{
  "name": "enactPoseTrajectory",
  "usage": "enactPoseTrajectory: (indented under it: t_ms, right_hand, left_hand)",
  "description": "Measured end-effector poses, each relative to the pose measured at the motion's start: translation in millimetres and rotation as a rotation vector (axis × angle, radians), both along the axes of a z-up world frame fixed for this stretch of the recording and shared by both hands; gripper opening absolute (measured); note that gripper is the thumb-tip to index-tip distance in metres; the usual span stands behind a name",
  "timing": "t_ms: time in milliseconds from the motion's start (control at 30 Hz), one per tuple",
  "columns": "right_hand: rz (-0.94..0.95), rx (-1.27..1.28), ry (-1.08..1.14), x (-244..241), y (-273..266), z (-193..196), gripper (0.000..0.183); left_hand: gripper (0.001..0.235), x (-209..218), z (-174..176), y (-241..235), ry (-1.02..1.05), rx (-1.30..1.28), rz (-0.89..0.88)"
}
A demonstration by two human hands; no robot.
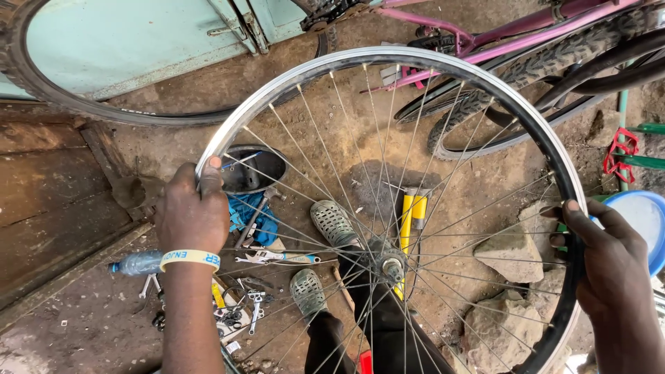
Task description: The person removes a bicycle tire from a wheel and then removes the inner tube. They use a hand pump to inflate the tube, then deflate it. Finally, they place the inner tube back into the tire and reattach the tire to the wheel.
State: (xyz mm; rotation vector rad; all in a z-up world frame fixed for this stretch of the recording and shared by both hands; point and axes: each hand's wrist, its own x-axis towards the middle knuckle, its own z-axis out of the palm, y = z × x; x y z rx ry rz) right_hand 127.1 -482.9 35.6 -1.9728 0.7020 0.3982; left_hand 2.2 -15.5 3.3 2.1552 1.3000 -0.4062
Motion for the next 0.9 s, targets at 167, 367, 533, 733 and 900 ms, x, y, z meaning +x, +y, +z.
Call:
enactPoseTrajectory:
  t_ms: [167, 367, 533, 733, 900]
  right_hand:
    - [-0.036, -0.004, 0.002, -3.2, 2.9, -2.2, 0.019]
    - [-0.082, 0.093, -0.029, -15.2, 21.4, 19.1, 0.034]
    - [0.042, 0.236, -0.245, -34.0, -9.7, -30.3, 0.019]
    - [0.198, -0.142, -0.079, -31.1, 116.4, 0.4, 0.028]
    - [0.507, -0.612, 0.284, -3.7, 192.8, 13.8, 0.043]
  left_hand:
    - [0.058, -0.3, -8.3, -1.7, -0.028, 0.018, 0.015]
    - [0.061, 4.9, -36.0, -2.5, -0.250, -0.084, 0.131]
    - [0.055, 21.9, -61.6, 16.4, -0.340, -0.303, 0.277]
    - [0.056, 75.2, -12.6, -9.2, -0.571, -0.383, 0.053]
    - [0.066, 95.7, -41.5, -36.3, -0.315, -0.158, -0.229]
